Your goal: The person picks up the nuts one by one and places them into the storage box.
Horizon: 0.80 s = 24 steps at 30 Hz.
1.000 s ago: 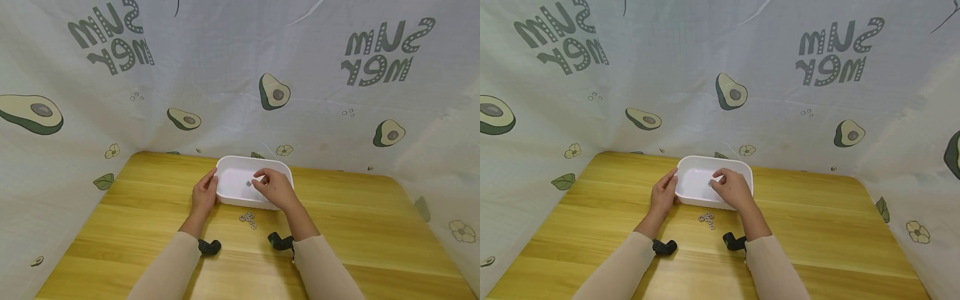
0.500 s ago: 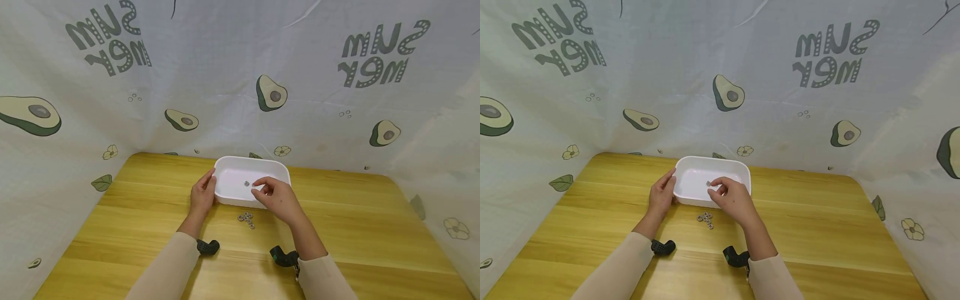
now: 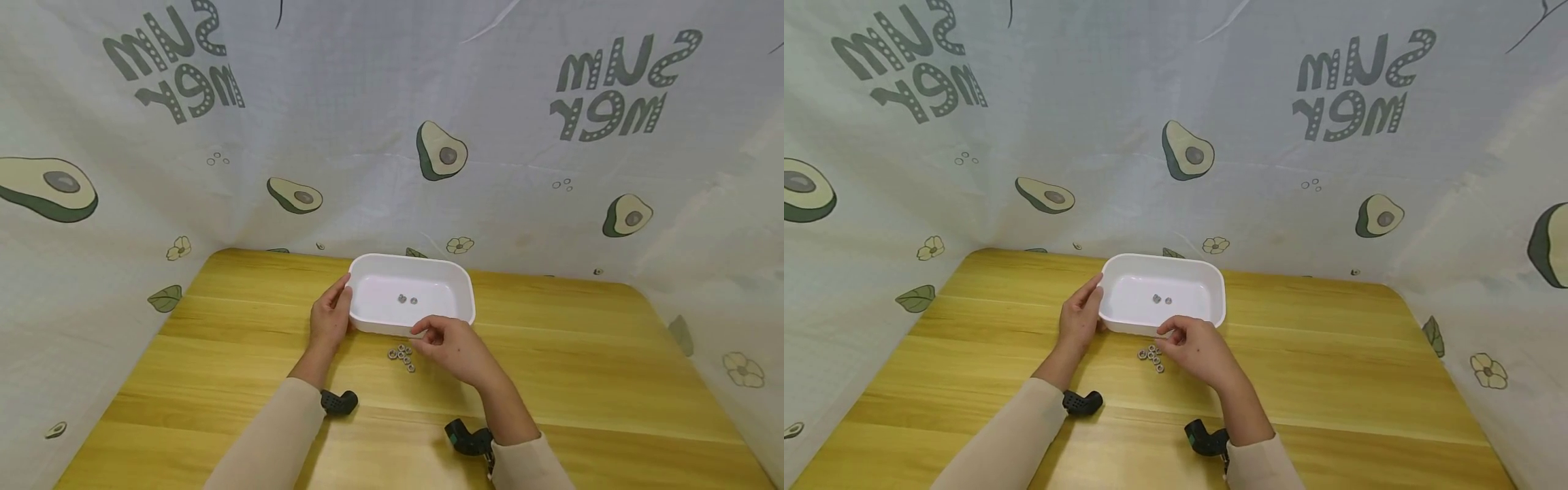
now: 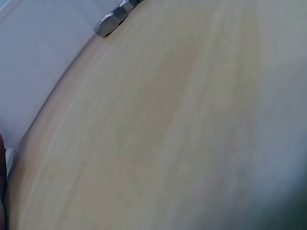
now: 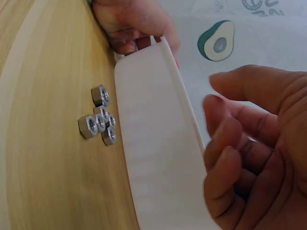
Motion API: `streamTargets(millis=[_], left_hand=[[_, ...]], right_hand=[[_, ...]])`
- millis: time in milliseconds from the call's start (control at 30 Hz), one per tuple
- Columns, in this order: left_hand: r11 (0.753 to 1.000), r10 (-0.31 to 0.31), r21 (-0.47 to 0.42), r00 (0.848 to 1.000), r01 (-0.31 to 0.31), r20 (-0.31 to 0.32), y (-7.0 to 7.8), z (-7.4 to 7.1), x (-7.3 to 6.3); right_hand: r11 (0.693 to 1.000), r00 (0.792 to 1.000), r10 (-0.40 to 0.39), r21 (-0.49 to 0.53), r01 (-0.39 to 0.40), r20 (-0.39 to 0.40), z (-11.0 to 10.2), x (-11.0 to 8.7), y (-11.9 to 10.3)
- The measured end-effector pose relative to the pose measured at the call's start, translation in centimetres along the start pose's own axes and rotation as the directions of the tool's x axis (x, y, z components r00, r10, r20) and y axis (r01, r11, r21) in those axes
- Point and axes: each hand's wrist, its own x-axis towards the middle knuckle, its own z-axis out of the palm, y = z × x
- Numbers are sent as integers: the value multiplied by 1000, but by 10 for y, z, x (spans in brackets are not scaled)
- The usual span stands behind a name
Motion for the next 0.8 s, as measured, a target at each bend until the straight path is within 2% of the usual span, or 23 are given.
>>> streamTargets(millis=[167,333,567,800], left_hand=[[1000,-14,9,1000,14,1,1,0,1],[1000,-25,15,1000,25,9,1,0,0],[999,-38,18,999,38,12,2,0,0],[999,-31,23,999,30,14,2,-1,-1]], right_hand=[[999,997,2,-49,2,83,1,0,10],[995,989,-29,-91,43,148,6,0,22],[994,989,-17,-100,33,149,16,3,27],[981,992,-28,-187,51,122,27,5,25]])
